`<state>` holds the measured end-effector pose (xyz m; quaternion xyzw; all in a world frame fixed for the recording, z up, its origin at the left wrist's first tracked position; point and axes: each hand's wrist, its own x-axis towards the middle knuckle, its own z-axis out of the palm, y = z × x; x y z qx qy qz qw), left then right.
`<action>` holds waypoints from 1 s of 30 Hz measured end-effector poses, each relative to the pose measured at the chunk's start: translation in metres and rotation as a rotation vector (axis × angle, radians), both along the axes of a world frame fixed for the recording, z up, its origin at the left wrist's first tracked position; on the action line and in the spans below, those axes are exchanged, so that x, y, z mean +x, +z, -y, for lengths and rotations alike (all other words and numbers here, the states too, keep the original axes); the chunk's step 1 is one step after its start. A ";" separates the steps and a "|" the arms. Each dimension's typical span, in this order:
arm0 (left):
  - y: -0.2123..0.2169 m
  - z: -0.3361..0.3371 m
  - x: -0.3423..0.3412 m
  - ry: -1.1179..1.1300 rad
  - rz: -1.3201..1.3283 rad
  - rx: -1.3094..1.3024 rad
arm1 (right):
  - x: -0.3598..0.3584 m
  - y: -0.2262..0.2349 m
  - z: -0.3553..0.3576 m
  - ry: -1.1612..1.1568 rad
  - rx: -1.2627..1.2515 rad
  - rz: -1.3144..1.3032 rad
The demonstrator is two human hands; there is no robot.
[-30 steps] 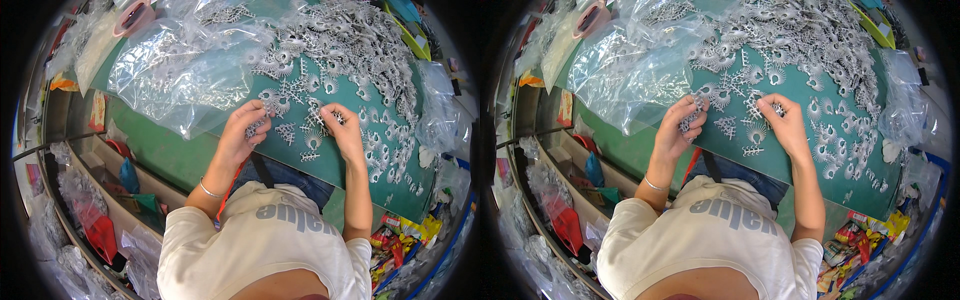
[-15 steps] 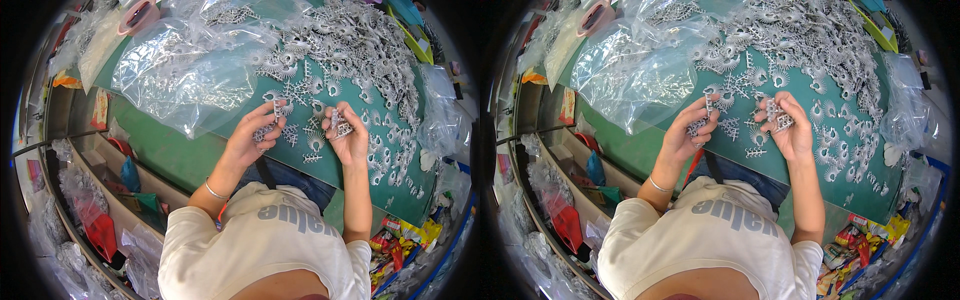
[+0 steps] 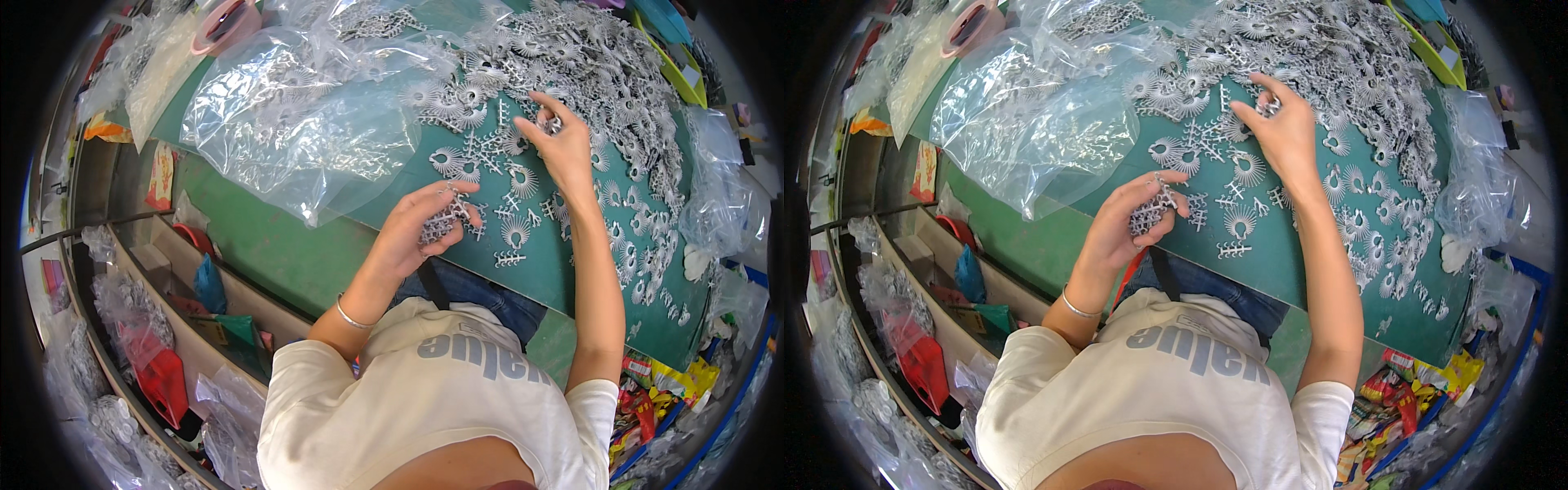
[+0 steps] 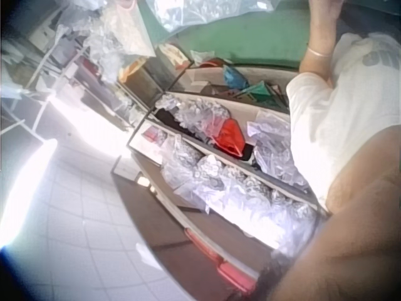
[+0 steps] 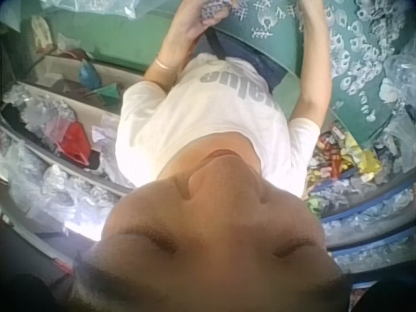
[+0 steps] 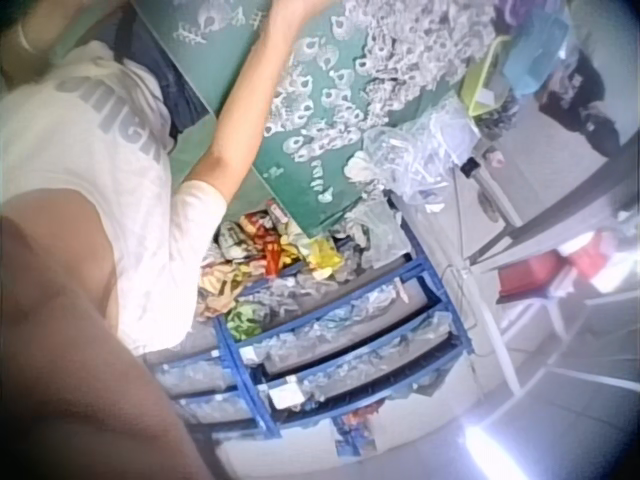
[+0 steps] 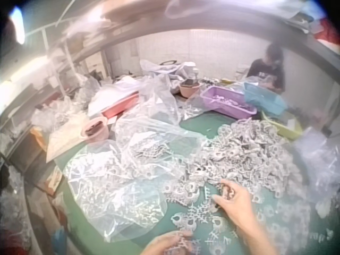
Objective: The person sorts small white plastic parts on a green work surface by hand, moving them into piles and organizing them for packaging.
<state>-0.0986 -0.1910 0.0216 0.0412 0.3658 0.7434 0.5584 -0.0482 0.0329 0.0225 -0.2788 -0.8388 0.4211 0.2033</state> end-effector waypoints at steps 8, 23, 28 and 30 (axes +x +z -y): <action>0.006 0.001 0.002 0.004 -0.010 0.041 | -0.008 -0.009 -0.010 0.104 0.172 0.016; 0.003 -0.013 0.015 -0.112 0.053 0.031 | 0.080 0.016 0.018 -0.116 -1.265 -0.494; 0.004 -0.022 0.026 -0.221 0.191 0.066 | 0.090 0.018 0.041 0.022 -0.589 -0.491; 0.010 -0.029 0.031 -0.226 0.066 0.040 | 0.095 0.017 0.044 0.066 -0.563 -0.487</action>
